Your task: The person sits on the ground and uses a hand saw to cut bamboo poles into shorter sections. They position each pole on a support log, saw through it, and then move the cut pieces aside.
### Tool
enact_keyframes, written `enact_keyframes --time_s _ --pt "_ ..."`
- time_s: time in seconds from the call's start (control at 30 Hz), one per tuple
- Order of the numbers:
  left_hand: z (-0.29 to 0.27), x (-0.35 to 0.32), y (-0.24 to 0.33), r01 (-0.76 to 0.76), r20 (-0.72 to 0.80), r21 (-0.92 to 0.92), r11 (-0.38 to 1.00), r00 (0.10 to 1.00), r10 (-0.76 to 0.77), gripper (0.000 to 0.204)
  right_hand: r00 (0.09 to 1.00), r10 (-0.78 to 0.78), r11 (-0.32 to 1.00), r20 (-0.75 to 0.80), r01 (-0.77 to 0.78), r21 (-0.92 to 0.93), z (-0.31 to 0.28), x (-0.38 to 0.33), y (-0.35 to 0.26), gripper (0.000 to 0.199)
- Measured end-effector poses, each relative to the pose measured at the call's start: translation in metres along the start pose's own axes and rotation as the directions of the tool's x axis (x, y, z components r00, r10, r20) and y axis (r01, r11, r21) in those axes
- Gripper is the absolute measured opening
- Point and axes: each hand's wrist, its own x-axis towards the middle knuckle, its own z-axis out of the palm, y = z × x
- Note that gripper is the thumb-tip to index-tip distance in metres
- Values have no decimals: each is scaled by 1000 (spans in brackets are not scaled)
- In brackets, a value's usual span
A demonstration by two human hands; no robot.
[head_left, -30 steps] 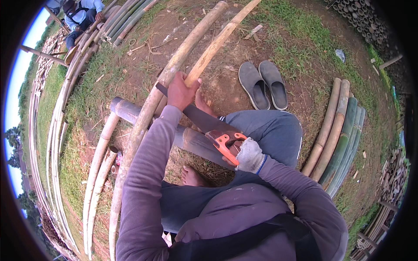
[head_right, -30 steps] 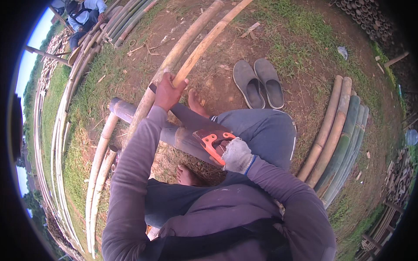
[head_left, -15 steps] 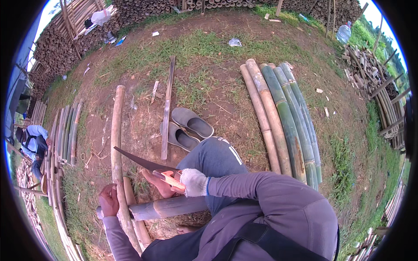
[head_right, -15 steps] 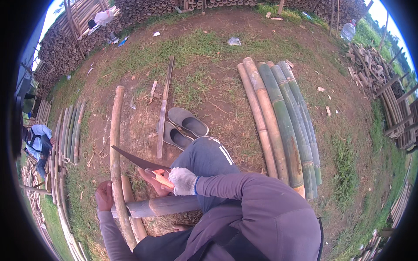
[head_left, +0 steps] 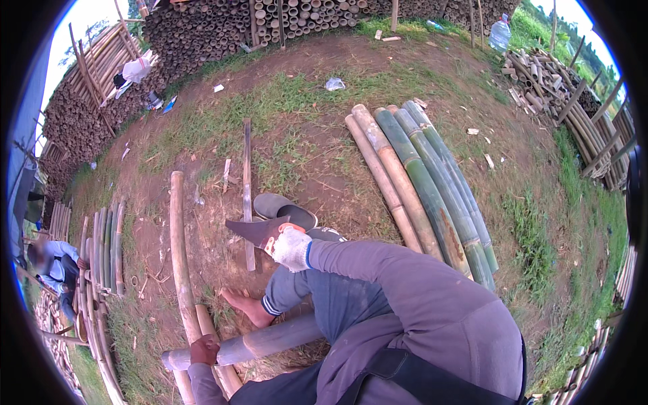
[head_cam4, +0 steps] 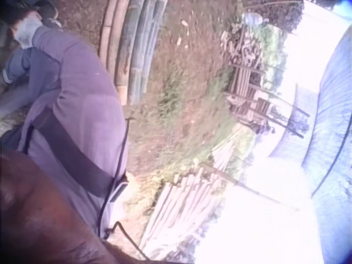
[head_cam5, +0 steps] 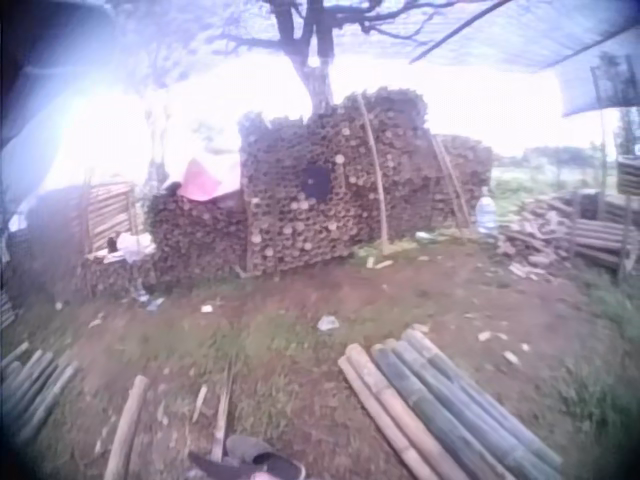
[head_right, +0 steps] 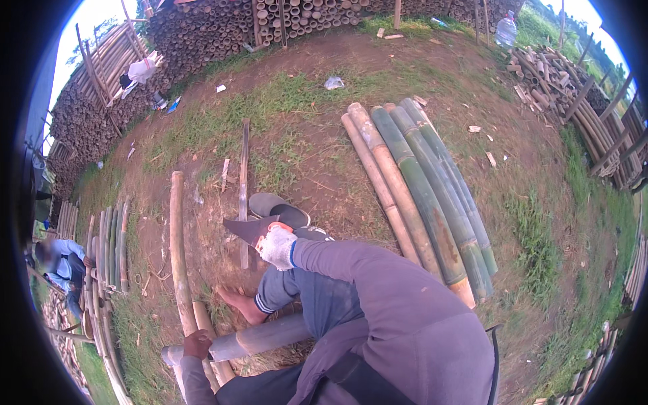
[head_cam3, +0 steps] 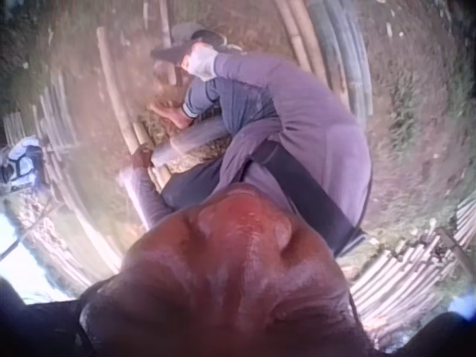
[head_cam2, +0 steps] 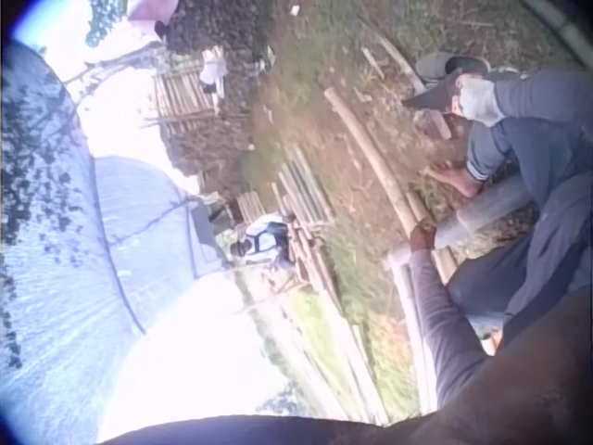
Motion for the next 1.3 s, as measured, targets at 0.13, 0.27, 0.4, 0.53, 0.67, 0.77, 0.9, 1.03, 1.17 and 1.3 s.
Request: enact_keyframes --time_s 0.13,0.27,0.4,0.53,0.67,0.77,0.9,1.03,1.17,1.3 --pt "17 -8 -41 -32 53 105 994 998 26 52 998 27 997 -59 -31 -74 1 4 -16 53" --pt "13 -23 -35 -11 6 37 999 1000 11 43 998 31 999 -62 -33 -36 -4 0 -14 56" --pt "8 -24 -28 -31 -7 96 995 999 32 32 995 78 990 -58 -84 -116 15 -3 -12 58" --pt "8 -26 -60 -28 75 170 985 997 16 25 996 66 996 55 -63 -56 -2 4 -17 58" --pt "14 -28 -68 -39 8 81 996 999 39 27 999 31 998 19 -30 -56 3 4 -14 60" --pt "14 -37 -39 33 -29 -12 999 999 -33 34 997 49 996 61 -44 -76 9 2 -12 62" --pt "10 -51 -33 67 -1 38 997 998 -67 43 996 34 998 85 -30 -49 -3 3 -15 64" --pt "10 -55 -36 71 3 38 997 997 -72 44 995 56 997 81 -51 -58 -3 2 -15 66" --pt "7 -62 -28 106 40 64 992 993 -108 47 995 48 998 86 -45 -38 -5 1 -14 67" --pt "10 -64 -34 120 30 38 992 992 -121 47 995 57 998 78 -57 -6 -1 0 -14 65"
